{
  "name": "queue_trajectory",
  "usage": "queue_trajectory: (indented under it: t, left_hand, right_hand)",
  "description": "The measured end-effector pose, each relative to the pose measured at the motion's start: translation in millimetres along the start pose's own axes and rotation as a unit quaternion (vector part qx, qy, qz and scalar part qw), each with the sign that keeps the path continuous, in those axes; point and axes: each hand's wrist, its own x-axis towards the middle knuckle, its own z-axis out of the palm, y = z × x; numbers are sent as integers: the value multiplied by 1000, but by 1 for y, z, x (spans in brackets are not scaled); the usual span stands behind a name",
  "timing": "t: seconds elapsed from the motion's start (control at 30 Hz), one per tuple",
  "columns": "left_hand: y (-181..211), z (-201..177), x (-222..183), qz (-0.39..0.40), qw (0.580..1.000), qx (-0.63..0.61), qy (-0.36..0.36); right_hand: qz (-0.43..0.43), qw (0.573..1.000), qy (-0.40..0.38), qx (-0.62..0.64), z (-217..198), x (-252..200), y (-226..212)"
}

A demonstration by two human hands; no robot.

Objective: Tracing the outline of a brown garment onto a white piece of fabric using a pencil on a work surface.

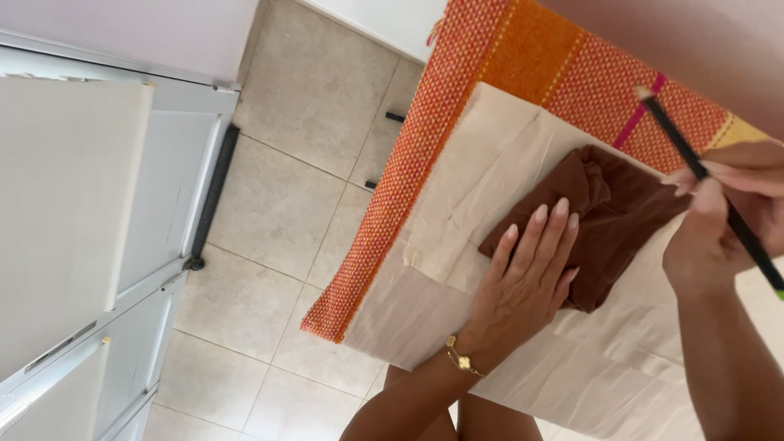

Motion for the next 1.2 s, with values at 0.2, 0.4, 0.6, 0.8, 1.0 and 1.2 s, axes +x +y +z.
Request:
queue_trajectory:
  t: [0.2, 0.4, 0.6, 0.8, 1.0, 1.2]
  left_hand:
    - [-11, 19, 7, -44, 953, -278, 113]
    - [-89, -5, 32, -183, 787, -582, 95]
    - [-92, -12, 16, -244, 874, -359, 219]
    - [-34, -8, 43, -4, 962, -247, 116]
    - [-28, 12, 63, -75, 991, -67, 83]
    - [-31, 13, 59, -73, 984, -113, 116]
  right_hand:
    - [50, 993, 88, 63, -8, -72, -15]
    - [161, 973, 84, 144, -15, -133, -25]
    - [160, 985, 61, 18, -2, -109, -53]
    - [112, 974, -65, -184, 43, -36, -79]
    - [-11, 941, -57, -333, 72, -43, -36]
    - [-23, 938, -48, -342, 74, -48, -32]
